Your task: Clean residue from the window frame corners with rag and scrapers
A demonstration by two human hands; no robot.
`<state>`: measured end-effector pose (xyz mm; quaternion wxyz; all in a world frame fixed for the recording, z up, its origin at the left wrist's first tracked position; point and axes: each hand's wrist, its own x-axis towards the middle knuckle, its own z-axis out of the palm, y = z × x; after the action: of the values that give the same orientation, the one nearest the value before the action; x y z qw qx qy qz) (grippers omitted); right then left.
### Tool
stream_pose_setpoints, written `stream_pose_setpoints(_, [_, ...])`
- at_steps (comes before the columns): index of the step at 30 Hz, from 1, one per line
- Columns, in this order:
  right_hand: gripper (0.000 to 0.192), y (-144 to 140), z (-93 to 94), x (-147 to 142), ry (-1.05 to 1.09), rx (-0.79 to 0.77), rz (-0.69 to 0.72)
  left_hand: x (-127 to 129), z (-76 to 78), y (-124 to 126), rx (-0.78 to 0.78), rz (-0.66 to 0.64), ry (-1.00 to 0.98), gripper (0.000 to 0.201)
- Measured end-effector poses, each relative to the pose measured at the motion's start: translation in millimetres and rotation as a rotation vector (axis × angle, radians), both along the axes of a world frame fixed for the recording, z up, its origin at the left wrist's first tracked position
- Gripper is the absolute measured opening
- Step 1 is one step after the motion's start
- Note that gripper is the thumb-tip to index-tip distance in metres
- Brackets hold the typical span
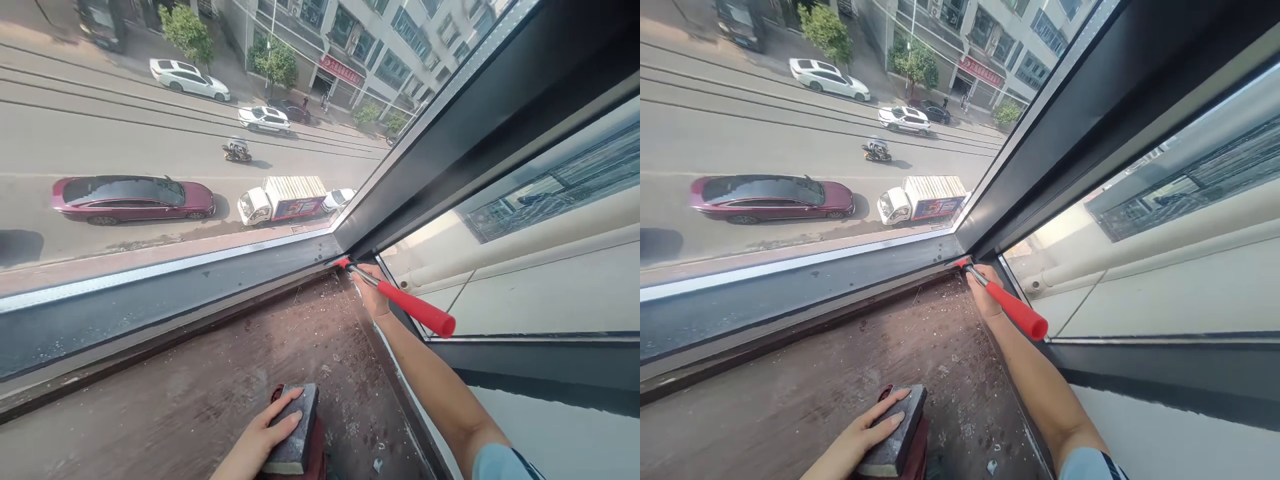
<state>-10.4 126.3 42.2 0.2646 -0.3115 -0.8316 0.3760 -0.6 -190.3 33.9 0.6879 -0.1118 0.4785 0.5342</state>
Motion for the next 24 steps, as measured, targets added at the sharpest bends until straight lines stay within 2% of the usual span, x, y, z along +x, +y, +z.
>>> stream_pose_setpoints(5, [0.016, -4, -2.6, -2, 0.036, 0.007, -0.051, -2, -3.1, 2, -0.027, -0.007, 0.036, 0.076])
stream_pose_setpoints(10, [0.013, -5, -3.8, -3, 0.027, 0.024, -0.051, 2, -22.1, -1, -0.073, -0.021, 0.16, 0.073])
stream_pose_setpoints(14, [0.013, -5, -1.6, -5, 0.003, 0.029, -0.042, 6, -34.0, -2, -0.072, -0.025, 0.147, 0.075])
stream_pose_setpoints(24, [0.019, -4, -4.8, -8, -0.006, 0.03, -0.064, 1, -30.8, -2, -0.08, -0.059, 0.253, 0.083])
